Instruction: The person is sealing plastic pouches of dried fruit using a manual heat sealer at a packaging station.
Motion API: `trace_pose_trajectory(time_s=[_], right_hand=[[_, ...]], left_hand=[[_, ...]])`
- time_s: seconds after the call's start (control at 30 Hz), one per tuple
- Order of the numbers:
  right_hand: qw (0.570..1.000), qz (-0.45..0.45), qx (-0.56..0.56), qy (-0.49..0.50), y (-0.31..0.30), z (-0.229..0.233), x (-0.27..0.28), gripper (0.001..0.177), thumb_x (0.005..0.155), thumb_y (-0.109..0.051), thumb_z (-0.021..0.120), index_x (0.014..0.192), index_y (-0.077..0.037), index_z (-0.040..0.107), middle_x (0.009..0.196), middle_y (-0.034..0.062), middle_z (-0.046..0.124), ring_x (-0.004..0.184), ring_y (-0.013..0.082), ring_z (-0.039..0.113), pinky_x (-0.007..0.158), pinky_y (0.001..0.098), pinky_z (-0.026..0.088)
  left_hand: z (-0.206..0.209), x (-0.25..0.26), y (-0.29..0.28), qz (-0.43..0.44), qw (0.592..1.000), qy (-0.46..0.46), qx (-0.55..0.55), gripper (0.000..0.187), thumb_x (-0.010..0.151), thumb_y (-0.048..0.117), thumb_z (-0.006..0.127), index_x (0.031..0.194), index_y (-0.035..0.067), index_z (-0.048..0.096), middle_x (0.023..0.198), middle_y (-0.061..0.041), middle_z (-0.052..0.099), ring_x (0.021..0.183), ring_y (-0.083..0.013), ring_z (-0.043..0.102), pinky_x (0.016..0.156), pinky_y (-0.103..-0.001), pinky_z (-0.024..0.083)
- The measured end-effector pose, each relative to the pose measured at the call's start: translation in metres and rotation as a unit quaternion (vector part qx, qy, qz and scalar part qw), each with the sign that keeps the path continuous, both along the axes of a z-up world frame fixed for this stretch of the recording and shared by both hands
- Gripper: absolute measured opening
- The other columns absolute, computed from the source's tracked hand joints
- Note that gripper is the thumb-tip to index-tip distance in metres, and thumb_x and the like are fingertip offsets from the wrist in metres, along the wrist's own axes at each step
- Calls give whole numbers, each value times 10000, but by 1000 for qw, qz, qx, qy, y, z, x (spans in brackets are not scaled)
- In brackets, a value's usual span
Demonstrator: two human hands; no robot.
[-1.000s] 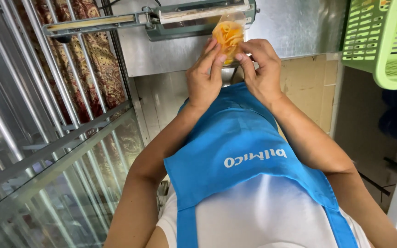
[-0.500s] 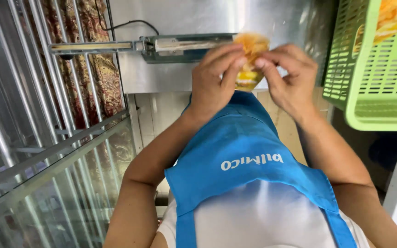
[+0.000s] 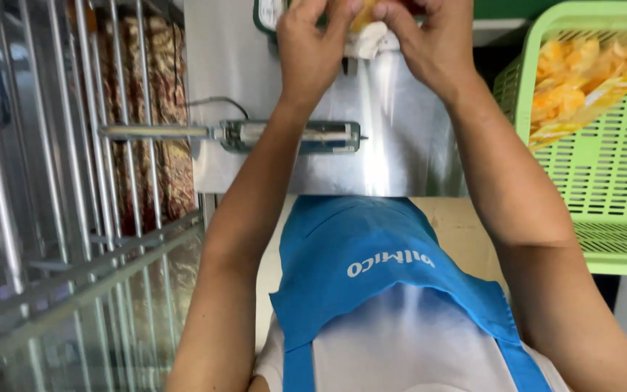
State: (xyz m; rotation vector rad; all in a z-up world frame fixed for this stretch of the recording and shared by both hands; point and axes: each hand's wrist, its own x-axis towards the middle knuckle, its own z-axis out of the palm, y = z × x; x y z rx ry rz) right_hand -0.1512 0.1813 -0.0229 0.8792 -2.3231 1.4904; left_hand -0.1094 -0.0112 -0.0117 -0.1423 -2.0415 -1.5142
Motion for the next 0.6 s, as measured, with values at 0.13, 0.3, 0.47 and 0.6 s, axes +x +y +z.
trace_pose_trajectory(time_s=[0.13,0.3,0.47,0.6], right_hand=[[998,19,-53,-25,-16,8,-7,118,1132,-48,728,1043,28,709,955,80,688,866,172,638,744,310,526],[998,-21,-39,36,-32,41,-2,109,1130,-42,703,1100,38,772,977,103,736,889,197,643,787,338,501],[999,-44,-25,13,-39,33,-2,73,1080,-66,749,1041,-8,728,983,78,643,894,198,562,784,325,494],[998,-49,-38,1,-40,28,-18,59,1075,-20,729,1092,36,740,992,108,676,899,194,609,788,310,518]], left_hand=[[-6,-17,-9,10,999,-18,-35,188,923,314,730,961,138,784,885,-2,734,861,-139,657,774,-285,536],[21,-18,-14,12,999,33,-24,184,953,276,688,953,106,760,953,-15,746,934,-176,674,839,-313,551],[-8,-21,-30,2,1000,-2,-4,225,934,300,761,1027,95,771,1199,-55,716,1178,-232,646,1071,-369,512],[-14,-31,-39,-63,995,-70,22,610,879,289,884,1367,128,556,1443,-57,621,1390,-253,587,1204,-435,464]])
